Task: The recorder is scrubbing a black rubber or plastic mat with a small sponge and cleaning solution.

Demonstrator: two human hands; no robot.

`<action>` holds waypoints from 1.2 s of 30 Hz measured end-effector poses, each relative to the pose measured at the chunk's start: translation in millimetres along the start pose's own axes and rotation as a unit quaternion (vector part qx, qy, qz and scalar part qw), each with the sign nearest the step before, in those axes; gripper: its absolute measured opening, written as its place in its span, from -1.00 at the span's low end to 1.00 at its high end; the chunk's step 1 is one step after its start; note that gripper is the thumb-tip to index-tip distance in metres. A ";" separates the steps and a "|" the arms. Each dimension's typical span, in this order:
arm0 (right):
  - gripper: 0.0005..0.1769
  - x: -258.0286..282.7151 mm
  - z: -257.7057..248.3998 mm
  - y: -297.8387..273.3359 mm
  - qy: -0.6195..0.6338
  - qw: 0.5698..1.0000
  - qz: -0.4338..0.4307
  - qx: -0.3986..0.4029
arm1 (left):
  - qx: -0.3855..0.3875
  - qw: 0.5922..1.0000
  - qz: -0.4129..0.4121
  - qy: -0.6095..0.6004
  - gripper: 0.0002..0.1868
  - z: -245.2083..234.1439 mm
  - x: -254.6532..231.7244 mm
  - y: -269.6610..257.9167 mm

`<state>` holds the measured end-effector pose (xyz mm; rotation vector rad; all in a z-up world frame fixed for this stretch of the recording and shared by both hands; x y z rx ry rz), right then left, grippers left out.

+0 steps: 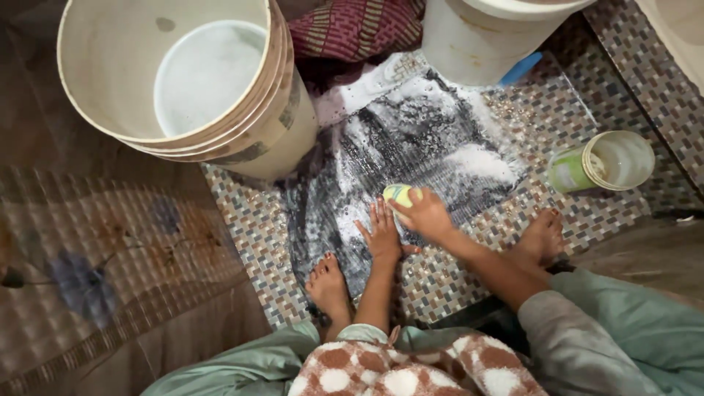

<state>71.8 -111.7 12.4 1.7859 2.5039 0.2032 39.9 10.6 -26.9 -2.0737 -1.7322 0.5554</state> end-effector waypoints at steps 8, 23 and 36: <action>-0.37 -144.7 -31.7 -36.1 0.087 0.937 0.337 -0.016 | -0.027 0.995 0.077 -0.066 0.78 -1.7 8.0 6.2; -0.24 -148.1 -33.0 -69.3 0.639 0.557 0.493 0.198 | -0.162 0.928 0.081 0.326 0.12 0.2 143.1 117.6; 0.04 6.8 -45.9 -25.4 0.158 0.985 0.011 0.064 | 0.021 0.963 0.263 0.048 -0.36 -8.7 -77.0 -59.5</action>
Point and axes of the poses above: each hand's wrist, its own y-axis towards the middle knuckle, its own z-axis out of the palm, x = y × z, the point moved 8 cm from there along y, towards the middle knuckle, and after that the axes turned 9 degrees about y, right-handed, at the moved point
